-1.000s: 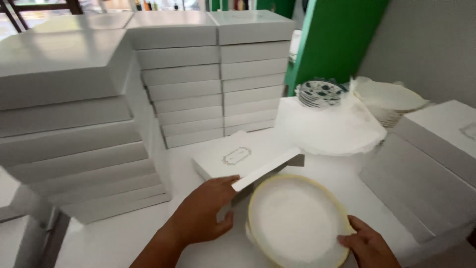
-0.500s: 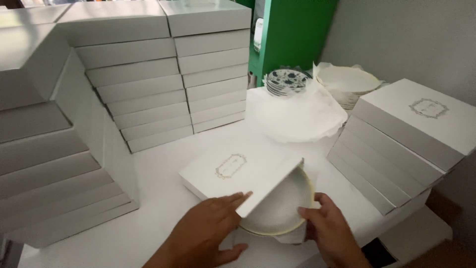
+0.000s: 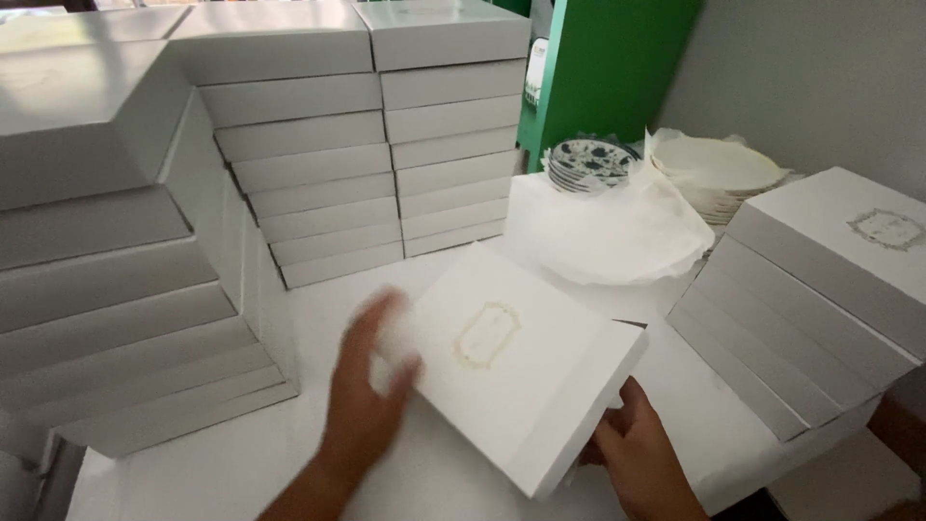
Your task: The person places a white plate with a yellow rim onto a sheet of tissue paper, then inserts the wrapped plate into a white rectangular box. The person closes the box and stacks it with other boxes. This process is repeated for multiple plates throughout the clip.
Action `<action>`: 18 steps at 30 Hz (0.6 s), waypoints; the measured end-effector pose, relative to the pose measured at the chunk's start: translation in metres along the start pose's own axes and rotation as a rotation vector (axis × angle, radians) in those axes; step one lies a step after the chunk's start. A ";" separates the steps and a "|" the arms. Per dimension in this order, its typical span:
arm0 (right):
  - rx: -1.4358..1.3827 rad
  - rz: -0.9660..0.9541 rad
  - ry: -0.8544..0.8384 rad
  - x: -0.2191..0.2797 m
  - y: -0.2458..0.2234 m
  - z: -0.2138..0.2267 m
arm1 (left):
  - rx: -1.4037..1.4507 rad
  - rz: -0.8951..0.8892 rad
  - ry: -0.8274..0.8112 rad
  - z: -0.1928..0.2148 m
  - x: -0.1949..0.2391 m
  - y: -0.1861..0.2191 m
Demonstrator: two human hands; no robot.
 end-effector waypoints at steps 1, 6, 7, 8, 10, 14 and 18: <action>0.057 -0.017 -0.005 0.006 -0.003 -0.001 | 0.036 0.305 0.107 0.014 -0.004 -0.032; 0.098 -0.033 -0.050 0.010 0.002 -0.004 | 0.138 0.911 0.051 0.010 0.007 -0.034; 0.107 -0.031 -0.062 0.011 0.003 -0.005 | 0.153 0.953 0.045 0.007 0.009 -0.028; 0.103 -0.029 -0.060 0.012 0.001 -0.004 | 0.151 0.950 0.043 0.006 0.008 -0.022; 0.088 -0.041 -0.076 0.014 0.001 -0.003 | 0.190 1.020 -0.021 -0.006 0.014 -0.013; 0.073 -0.051 -0.106 0.020 -0.010 -0.003 | 0.217 1.064 -0.078 -0.011 0.020 -0.015; 0.063 -0.073 -0.151 0.025 -0.020 0.000 | 0.506 1.100 -0.006 -0.018 0.024 -0.028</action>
Point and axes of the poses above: each hand's wrist, its own x-axis away from the middle knuckle, its own z-axis out of the back of the hand, y = z × x, the point moved 10 cm from there along -x, towards the middle knuckle, and after that the axes turned 6 degrees about x, right-handed, at the moved point
